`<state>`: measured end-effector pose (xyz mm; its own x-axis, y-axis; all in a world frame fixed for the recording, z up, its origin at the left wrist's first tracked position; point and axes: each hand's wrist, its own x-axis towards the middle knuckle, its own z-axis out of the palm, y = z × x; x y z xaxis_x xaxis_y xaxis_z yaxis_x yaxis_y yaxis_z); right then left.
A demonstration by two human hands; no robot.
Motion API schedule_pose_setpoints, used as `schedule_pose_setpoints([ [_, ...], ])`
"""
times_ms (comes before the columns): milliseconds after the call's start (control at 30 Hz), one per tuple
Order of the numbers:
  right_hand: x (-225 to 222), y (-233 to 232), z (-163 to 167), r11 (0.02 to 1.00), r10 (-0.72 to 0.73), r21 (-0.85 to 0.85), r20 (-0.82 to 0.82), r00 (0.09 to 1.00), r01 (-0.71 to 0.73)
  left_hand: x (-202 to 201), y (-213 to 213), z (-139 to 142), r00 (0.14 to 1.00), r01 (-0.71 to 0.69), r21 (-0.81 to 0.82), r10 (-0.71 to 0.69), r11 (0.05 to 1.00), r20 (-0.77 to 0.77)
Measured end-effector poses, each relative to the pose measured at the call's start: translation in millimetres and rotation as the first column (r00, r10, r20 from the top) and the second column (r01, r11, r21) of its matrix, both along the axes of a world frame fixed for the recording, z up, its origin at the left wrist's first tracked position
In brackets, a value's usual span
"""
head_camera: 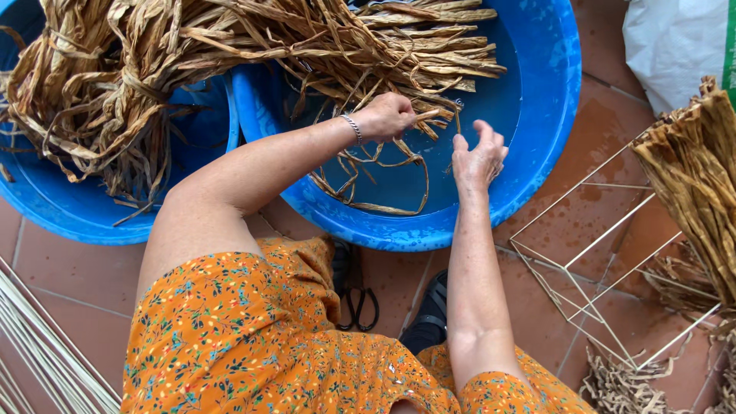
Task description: The person sits on the floor and repeatedly pulls dried plant strips from a blue basin, separates them by hand, and places them onto a wire rack. The process is continuous and repetitive, with the person handling the strips one at a time.
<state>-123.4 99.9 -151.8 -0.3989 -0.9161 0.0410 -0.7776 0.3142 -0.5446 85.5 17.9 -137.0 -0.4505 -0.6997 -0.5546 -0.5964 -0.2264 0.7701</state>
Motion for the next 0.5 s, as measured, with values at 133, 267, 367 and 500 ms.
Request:
schedule_pose_setpoints([
  [133, 10.3, 5.7, 6.1, 0.998, 0.039, -0.065, 0.745, 0.666, 0.013, -9.7, 9.5, -1.1, 0.9, -0.119, 0.182, 0.184, 0.976, -0.396],
  [267, 27.6, 1.5, 9.0, 0.98, 0.181, -0.197, 0.895, 0.407, -0.003, -35.2, 15.6, 1.3, 0.891, 0.009, 0.145, 0.058, 0.989, -0.451],
  [367, 17.9, -1.3, 9.3, 0.947, 0.221, -0.268, 0.943, 0.247, 0.175, -51.0, 19.0, 3.9, 0.897, 0.089, 0.024, -0.07, 0.996, -0.436],
  [500, -33.9, -7.1, 15.1, 0.894, 0.091, -0.059, 0.995, -0.051, 0.444, -66.6, 19.0, 9.5, 0.886, 0.186, -0.43, -0.34, 0.883, -0.315],
])
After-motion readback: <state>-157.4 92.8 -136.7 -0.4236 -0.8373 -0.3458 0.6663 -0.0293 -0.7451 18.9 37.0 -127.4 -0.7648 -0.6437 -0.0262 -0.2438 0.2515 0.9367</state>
